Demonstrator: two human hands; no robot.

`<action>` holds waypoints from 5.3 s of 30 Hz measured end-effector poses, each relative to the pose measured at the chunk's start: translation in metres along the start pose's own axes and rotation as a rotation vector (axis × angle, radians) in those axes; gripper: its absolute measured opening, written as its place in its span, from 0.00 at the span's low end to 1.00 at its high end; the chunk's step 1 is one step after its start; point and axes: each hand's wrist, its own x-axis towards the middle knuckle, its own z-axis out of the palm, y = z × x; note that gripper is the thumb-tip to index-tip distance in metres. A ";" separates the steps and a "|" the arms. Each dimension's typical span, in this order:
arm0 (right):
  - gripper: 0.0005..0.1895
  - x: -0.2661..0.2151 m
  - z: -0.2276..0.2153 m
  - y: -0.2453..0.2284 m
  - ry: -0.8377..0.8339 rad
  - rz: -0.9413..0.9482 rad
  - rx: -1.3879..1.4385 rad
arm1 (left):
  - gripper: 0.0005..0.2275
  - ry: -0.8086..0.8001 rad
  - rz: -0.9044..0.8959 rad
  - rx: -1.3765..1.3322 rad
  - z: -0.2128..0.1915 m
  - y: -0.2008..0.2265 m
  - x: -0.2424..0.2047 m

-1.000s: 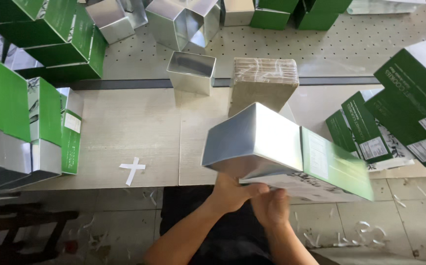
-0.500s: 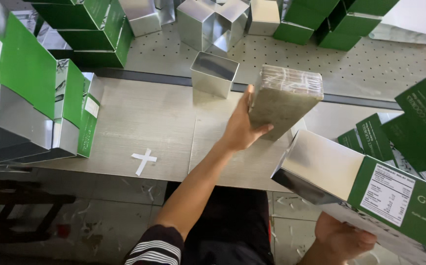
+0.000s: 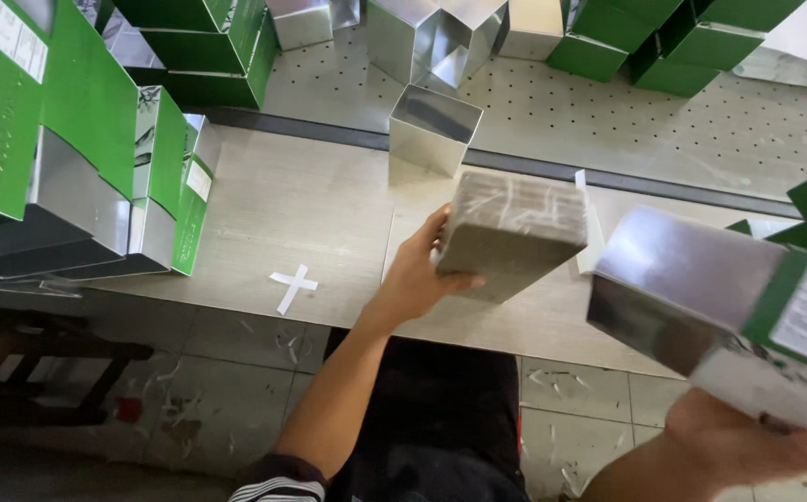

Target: The person assembles green and white cardboard boxes by folding the flaps and inserting the outer sleeve. They repeatedly pick up flat-packed box components, fold them into shape, and slide the printed sleeve over the inner box to complete the assembly.

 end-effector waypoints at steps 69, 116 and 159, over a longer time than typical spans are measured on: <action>0.10 -0.049 0.067 0.096 -1.266 0.037 -0.400 | 0.58 -0.057 0.293 0.044 0.006 -0.087 -0.018; 0.50 0.078 0.162 -0.053 -1.581 -0.456 -0.713 | 0.54 -0.084 0.175 0.061 0.018 -0.070 -0.020; 0.72 -0.159 0.040 0.162 -0.531 -0.062 -0.400 | 0.45 0.147 0.263 0.175 0.038 -0.091 -0.022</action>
